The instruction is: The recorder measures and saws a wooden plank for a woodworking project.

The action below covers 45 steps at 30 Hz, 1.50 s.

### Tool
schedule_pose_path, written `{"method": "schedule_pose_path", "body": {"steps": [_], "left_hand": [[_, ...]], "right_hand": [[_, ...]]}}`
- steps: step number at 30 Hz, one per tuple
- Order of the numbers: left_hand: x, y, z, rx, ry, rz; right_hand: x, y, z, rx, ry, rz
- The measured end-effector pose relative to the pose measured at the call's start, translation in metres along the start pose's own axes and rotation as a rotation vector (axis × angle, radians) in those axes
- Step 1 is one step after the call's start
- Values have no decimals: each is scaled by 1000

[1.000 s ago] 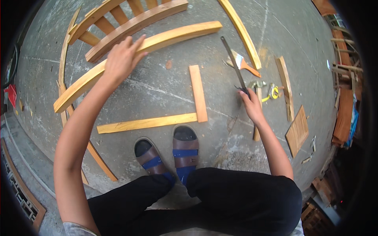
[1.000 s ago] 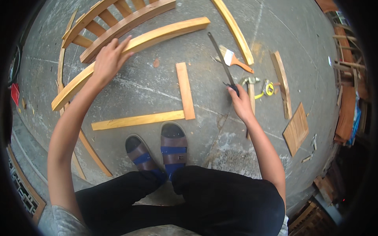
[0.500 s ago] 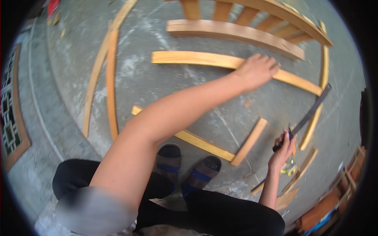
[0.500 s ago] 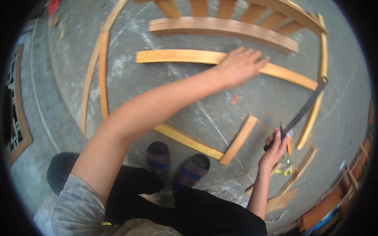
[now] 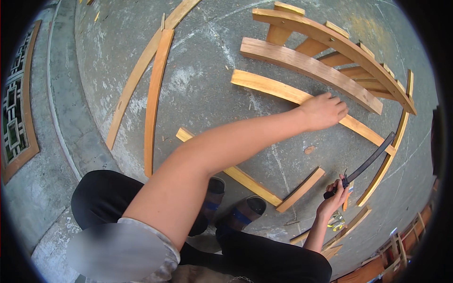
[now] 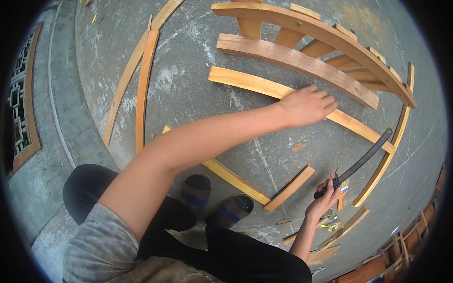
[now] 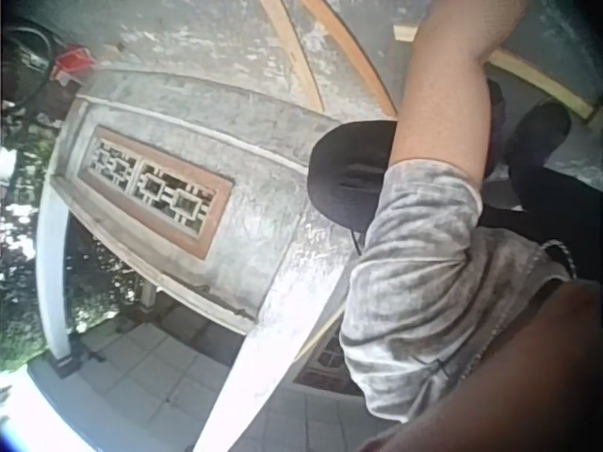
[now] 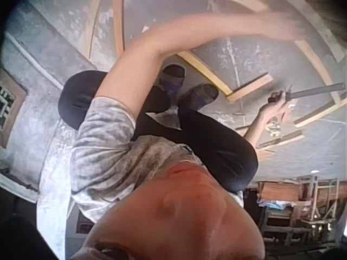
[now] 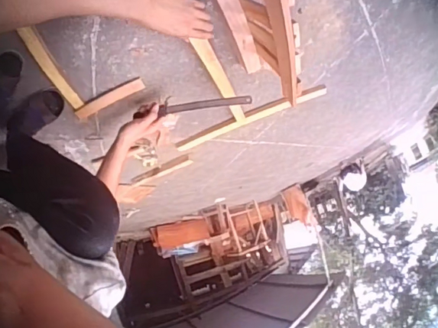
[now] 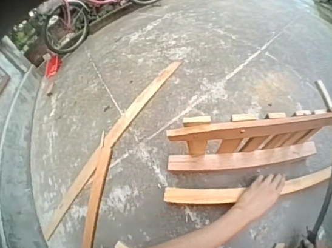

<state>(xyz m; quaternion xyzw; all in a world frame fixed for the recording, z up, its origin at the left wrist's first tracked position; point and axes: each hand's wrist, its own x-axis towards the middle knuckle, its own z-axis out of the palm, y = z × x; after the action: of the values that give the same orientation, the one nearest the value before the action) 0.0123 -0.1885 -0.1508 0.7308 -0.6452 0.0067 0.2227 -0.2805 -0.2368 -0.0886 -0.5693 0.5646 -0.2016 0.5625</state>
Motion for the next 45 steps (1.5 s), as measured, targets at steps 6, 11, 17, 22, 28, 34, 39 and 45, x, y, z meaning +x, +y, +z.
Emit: {"method": "schedule_pose_path", "body": {"steps": [6, 11, 17, 22, 28, 34, 39, 45], "left_hand": [[14, -9, 3, -32, -43, 24], [5, -12, -5, -31, -38, 37], [-5, -13, -16, -28, -32, 7], [-9, -18, -17, 8, 8, 33], [10, -9, -6, -182, 5, 44], [6, -14, -24, -75, -182, -109], [0, 7, -42, -94, 4, -72], [-38, 11, -92, -102, -29, -81]], "right_hand": [[3, -7, 12, -23, -40, -43], [11, -18, 3, -102, 41, -64], [9, -5, 7, -98, 66, 31], [11, 10, 2, -157, 127, -24], [12, 42, -19, -357, 246, 3], [-13, 40, 40, -512, 54, -188], [-50, 24, -3, -668, 99, -299], [-47, 97, -153, -826, 785, 4]]}}
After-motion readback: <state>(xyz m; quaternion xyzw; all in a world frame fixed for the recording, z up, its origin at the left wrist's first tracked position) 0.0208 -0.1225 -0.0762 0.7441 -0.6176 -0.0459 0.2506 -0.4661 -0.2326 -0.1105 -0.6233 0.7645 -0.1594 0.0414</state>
